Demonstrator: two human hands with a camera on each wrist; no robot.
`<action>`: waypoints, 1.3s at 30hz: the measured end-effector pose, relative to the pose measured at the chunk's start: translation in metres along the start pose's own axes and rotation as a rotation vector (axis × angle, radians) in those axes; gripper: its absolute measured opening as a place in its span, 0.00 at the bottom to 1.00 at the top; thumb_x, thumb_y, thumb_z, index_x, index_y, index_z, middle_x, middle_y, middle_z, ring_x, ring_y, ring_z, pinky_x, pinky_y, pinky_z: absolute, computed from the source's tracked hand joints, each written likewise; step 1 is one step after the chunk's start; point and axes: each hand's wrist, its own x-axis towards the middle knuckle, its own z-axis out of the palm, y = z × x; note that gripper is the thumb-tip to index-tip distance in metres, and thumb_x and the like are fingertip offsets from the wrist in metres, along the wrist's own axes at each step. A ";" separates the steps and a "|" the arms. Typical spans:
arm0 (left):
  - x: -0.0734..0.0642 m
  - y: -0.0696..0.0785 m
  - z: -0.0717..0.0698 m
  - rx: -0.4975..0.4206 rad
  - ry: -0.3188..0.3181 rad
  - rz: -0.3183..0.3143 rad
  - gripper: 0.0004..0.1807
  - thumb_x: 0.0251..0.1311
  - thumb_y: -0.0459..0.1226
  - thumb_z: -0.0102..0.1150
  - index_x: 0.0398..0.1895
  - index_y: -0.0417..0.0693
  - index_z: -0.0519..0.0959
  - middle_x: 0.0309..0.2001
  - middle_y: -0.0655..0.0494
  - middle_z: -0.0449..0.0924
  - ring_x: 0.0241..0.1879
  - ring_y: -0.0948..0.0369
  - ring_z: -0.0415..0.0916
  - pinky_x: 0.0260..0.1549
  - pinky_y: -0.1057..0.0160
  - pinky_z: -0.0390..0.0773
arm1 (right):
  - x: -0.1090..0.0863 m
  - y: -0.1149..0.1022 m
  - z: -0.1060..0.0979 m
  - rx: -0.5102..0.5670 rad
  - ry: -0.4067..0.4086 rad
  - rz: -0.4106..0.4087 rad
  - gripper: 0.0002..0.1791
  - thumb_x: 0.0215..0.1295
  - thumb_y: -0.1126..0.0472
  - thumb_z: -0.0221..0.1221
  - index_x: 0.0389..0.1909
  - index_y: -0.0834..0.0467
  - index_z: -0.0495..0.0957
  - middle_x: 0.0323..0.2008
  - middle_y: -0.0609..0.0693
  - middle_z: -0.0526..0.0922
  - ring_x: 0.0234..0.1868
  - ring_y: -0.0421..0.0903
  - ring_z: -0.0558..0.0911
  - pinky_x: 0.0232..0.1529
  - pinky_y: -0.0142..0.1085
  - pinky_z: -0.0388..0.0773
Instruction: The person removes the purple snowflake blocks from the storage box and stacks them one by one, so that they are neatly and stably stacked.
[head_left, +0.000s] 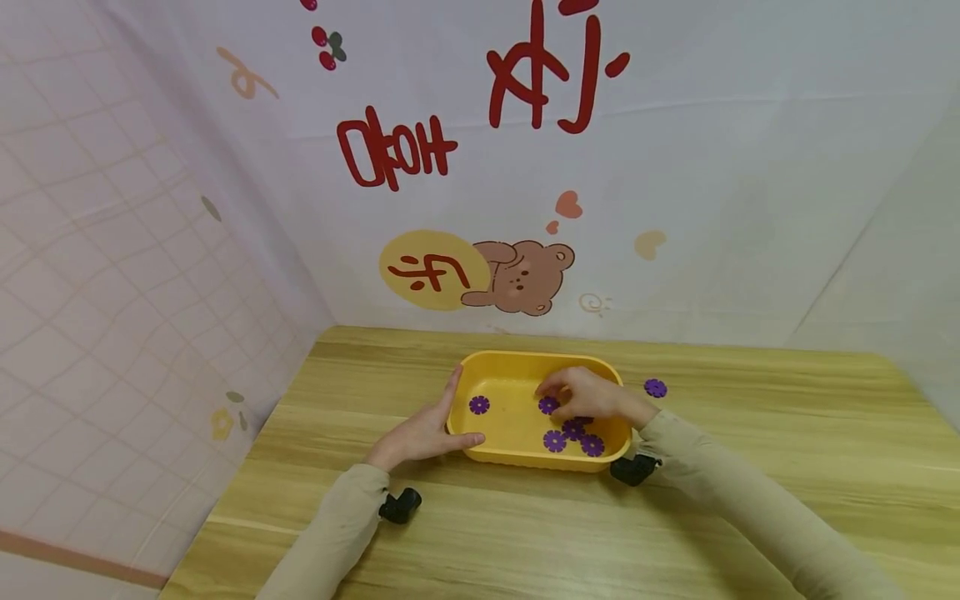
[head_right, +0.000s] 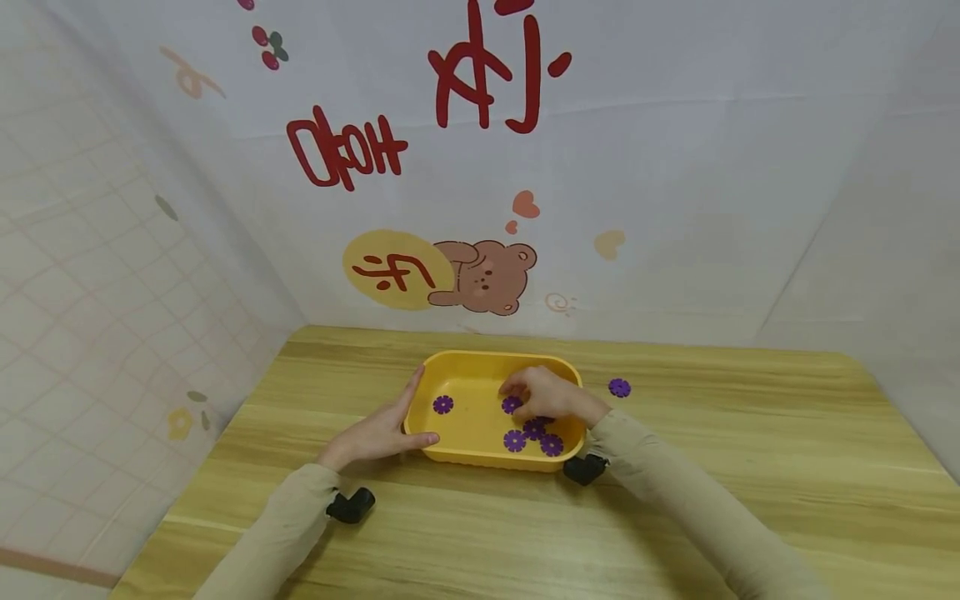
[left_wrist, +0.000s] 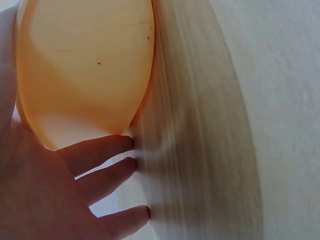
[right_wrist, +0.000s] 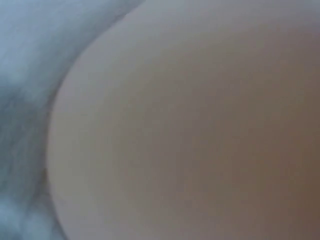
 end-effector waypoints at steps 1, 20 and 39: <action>0.000 0.000 0.000 0.001 0.002 -0.001 0.64 0.55 0.59 0.64 0.76 0.59 0.24 0.72 0.35 0.51 0.61 0.47 0.66 0.60 0.47 0.64 | 0.001 0.000 0.001 0.004 0.003 -0.004 0.19 0.54 0.69 0.69 0.48 0.67 0.80 0.43 0.56 0.82 0.44 0.52 0.79 0.47 0.42 0.78; 0.000 -0.003 0.000 0.026 0.002 0.000 0.63 0.55 0.60 0.63 0.76 0.60 0.24 0.70 0.32 0.55 0.55 0.49 0.71 0.58 0.48 0.67 | 0.006 -0.003 0.015 0.072 0.036 -0.055 0.17 0.54 0.66 0.68 0.46 0.64 0.82 0.42 0.49 0.80 0.42 0.46 0.79 0.46 0.39 0.78; 0.000 -0.001 0.000 0.031 0.002 -0.008 0.63 0.56 0.58 0.64 0.76 0.59 0.25 0.71 0.33 0.52 0.61 0.43 0.67 0.60 0.47 0.65 | -0.006 -0.008 -0.001 0.168 0.165 -0.071 0.19 0.55 0.69 0.66 0.49 0.67 0.80 0.45 0.51 0.82 0.44 0.46 0.80 0.50 0.40 0.77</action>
